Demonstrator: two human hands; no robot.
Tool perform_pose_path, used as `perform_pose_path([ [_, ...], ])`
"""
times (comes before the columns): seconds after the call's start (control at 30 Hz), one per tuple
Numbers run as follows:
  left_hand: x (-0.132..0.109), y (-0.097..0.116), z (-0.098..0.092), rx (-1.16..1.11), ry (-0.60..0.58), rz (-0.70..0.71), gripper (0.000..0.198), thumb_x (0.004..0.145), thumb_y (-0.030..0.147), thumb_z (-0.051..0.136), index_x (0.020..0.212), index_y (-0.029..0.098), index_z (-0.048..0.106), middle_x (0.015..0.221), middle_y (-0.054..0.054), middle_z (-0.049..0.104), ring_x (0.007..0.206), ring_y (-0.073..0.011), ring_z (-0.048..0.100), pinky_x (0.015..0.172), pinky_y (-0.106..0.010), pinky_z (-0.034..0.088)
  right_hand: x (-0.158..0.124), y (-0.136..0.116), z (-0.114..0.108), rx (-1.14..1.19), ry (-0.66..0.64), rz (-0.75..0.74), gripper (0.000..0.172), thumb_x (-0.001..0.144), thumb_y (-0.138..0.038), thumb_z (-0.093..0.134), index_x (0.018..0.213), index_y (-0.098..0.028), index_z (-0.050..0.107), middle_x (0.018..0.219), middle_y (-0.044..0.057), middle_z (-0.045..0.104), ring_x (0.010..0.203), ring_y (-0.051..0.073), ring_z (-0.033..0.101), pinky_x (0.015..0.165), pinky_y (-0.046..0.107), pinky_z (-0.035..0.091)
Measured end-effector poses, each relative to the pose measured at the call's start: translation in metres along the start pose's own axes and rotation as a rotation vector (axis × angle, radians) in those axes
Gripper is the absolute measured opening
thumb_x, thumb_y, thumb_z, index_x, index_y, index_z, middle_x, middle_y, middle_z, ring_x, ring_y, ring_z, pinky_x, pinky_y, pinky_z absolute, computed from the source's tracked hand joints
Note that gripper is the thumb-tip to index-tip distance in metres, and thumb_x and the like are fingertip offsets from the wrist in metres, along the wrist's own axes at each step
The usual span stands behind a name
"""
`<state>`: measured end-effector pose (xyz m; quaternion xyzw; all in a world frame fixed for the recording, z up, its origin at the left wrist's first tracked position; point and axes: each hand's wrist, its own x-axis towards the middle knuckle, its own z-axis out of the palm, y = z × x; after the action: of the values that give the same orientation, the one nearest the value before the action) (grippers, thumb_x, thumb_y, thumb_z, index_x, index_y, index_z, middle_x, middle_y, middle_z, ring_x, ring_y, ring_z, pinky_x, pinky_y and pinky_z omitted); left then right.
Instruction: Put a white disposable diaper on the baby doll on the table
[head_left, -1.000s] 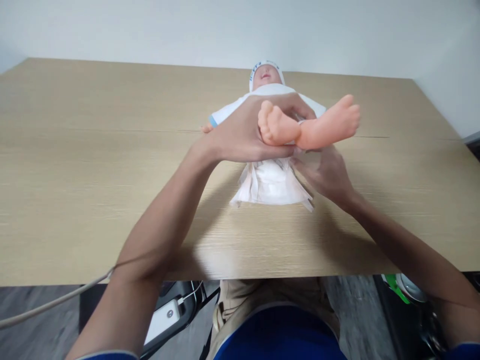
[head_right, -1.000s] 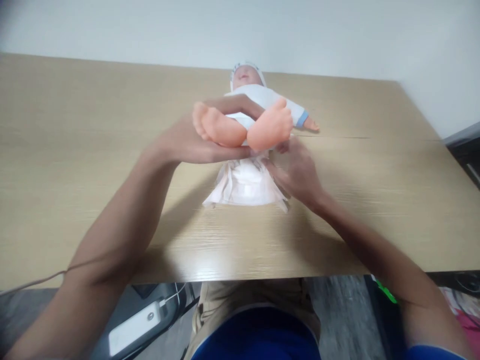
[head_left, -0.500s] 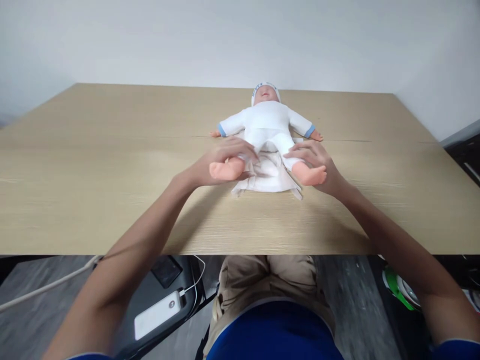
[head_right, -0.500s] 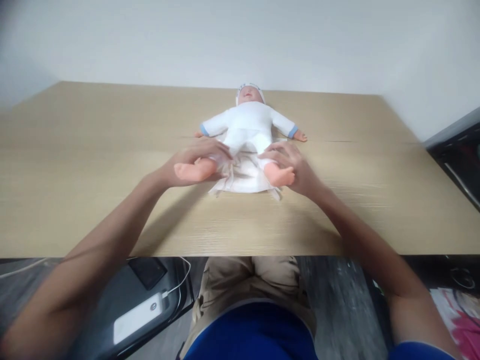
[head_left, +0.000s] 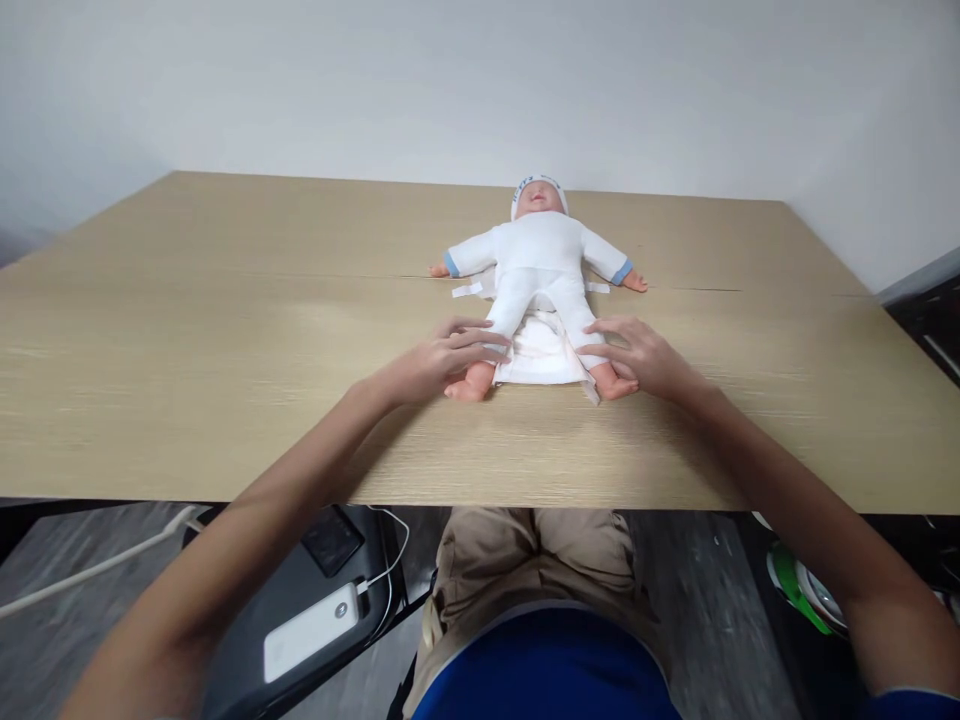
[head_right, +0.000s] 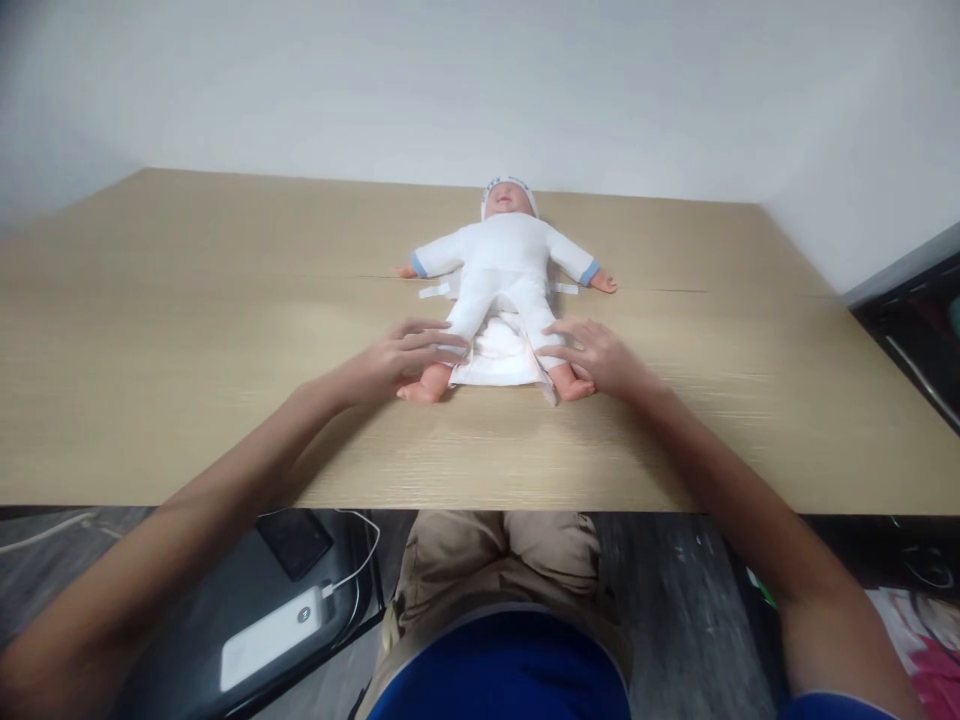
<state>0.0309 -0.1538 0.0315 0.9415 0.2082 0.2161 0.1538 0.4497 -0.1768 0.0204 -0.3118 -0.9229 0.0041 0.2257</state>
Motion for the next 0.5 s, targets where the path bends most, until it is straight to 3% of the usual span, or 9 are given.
perform_pose_path([
  [0.27, 0.007, 0.019, -0.014, -0.1, -0.094, -0.144, 0.046, 0.107, 0.023, 0.052, 0.147, 0.035, 0.071, 0.157, -0.003, 0.071, 0.156, -0.0311, 0.053, 0.127, -0.058, 0.047, -0.003, -0.008, -0.026, 0.177, -0.103, 0.085, 0.046, 0.112, -0.019, 0.042, 0.141, -0.032, 0.076, 0.158, 0.009, 0.068, 0.143, 0.03, 0.065, 0.121, 0.055, 0.051],
  [0.37, 0.014, 0.038, -0.009, -0.064, -0.092, -0.223, 0.042, 0.109, 0.046, 0.06, 0.146, 0.028, 0.068, 0.155, -0.008, 0.07, 0.152, -0.0371, 0.051, 0.126, -0.058, 0.046, 0.001, -0.033, -0.026, 0.089, -0.13, 0.158, 0.04, 0.114, -0.04, 0.051, 0.145, -0.025, 0.071, 0.16, 0.014, 0.065, 0.143, 0.035, 0.064, 0.118, 0.057, 0.05],
  [0.43, 0.018, 0.048, 0.002, 0.007, -0.037, -0.255, 0.052, 0.102, 0.061, 0.07, 0.138, 0.024, 0.068, 0.15, -0.012, 0.07, 0.148, -0.0402, 0.051, 0.124, -0.059, 0.045, 0.005, -0.055, -0.018, -0.049, -0.13, 0.208, 0.056, 0.107, -0.059, 0.065, 0.146, -0.019, 0.069, 0.158, 0.02, 0.064, 0.139, 0.042, 0.062, 0.115, 0.06, 0.05],
  [0.5, 0.021, 0.053, 0.014, 0.076, 0.028, -0.271, 0.046, 0.102, 0.059, 0.07, 0.128, 0.022, 0.068, 0.144, -0.013, 0.071, 0.138, -0.0389, 0.055, 0.122, -0.06, 0.045, 0.01, -0.072, -0.007, -0.187, -0.11, 0.257, 0.063, 0.103, -0.06, 0.071, 0.146, -0.014, 0.068, 0.154, 0.025, 0.063, 0.135, 0.044, 0.061, 0.112, 0.059, 0.05],
])
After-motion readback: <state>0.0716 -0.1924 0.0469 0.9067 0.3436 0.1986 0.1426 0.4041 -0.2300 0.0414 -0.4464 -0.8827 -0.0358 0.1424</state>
